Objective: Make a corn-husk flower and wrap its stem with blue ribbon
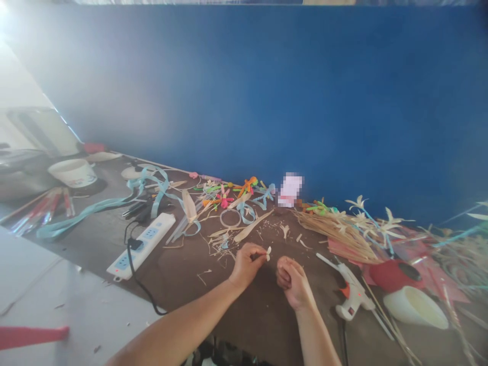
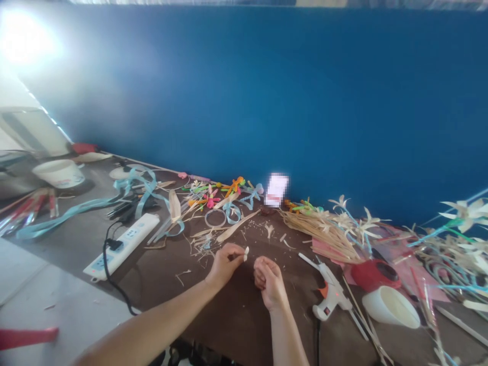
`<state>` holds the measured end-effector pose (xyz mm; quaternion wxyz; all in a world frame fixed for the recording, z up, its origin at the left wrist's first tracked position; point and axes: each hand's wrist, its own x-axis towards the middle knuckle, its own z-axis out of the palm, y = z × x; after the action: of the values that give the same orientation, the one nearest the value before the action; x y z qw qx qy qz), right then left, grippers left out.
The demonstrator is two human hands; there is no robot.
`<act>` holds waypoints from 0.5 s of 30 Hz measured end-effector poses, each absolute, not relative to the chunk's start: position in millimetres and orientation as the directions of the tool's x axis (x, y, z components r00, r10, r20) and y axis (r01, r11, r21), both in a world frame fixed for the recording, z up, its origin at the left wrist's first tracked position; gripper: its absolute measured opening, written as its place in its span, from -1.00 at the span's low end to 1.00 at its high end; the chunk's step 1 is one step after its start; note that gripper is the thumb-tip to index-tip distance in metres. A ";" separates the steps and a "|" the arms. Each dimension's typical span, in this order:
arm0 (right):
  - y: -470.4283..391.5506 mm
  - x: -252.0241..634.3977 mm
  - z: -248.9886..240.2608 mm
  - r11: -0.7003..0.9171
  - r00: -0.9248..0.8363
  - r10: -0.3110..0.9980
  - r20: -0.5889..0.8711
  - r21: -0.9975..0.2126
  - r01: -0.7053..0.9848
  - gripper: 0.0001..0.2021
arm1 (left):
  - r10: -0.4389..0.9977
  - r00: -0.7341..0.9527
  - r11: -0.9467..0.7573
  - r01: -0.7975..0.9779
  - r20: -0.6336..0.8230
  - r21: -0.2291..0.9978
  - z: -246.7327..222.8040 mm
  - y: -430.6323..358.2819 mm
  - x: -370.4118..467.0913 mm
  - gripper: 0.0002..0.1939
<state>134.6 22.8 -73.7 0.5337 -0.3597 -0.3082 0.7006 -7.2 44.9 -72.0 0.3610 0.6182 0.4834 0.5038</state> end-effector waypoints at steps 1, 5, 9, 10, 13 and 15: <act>22.5 134.3 -75.0 -0.280 -0.211 0.957 -0.198 -0.816 -0.506 -0.83 | 0.949 0.002 -0.305 0.255 0.314 0.918 -69.6 43.7 -7.7 -0.96; 21.4 131.9 -76.8 -0.398 -0.300 0.909 -0.288 -0.811 -0.428 -0.77 | 0.906 0.048 -0.415 0.306 0.421 0.857 -61.2 39.4 -6.7 -0.90; 21.1 131.2 -76.4 -0.420 -0.312 0.899 -0.307 -0.809 -0.412 -0.79 | 0.893 0.103 -0.447 0.326 0.438 0.833 -58.2 36.3 -3.1 -0.87; 21.1 131.4 -76.5 -0.415 -0.307 0.901 -0.305 -0.813 -0.409 -0.80 | 0.896 0.107 -0.441 0.331 0.431 0.834 -58.1 35.7 -2.5 -0.87; 20.5 132.3 -76.6 -0.383 -0.289 0.914 -0.284 -0.839 -0.386 -0.82 | 0.913 0.103 -0.406 0.345 0.396 0.846 -59.6 35.4 -2.4 -0.88; 19.5 132.7 -75.9 -0.358 -0.308 0.917 -0.254 -0.865 -0.351 -0.82 | 0.930 0.063 -0.360 0.362 0.362 0.860 -62.9 37.2 -4.0 -0.92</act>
<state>132.7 19.5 -75.9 0.4376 -0.3931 -0.3598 0.7242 -4.0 37.2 -62.9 0.2933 0.6674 0.4839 0.4842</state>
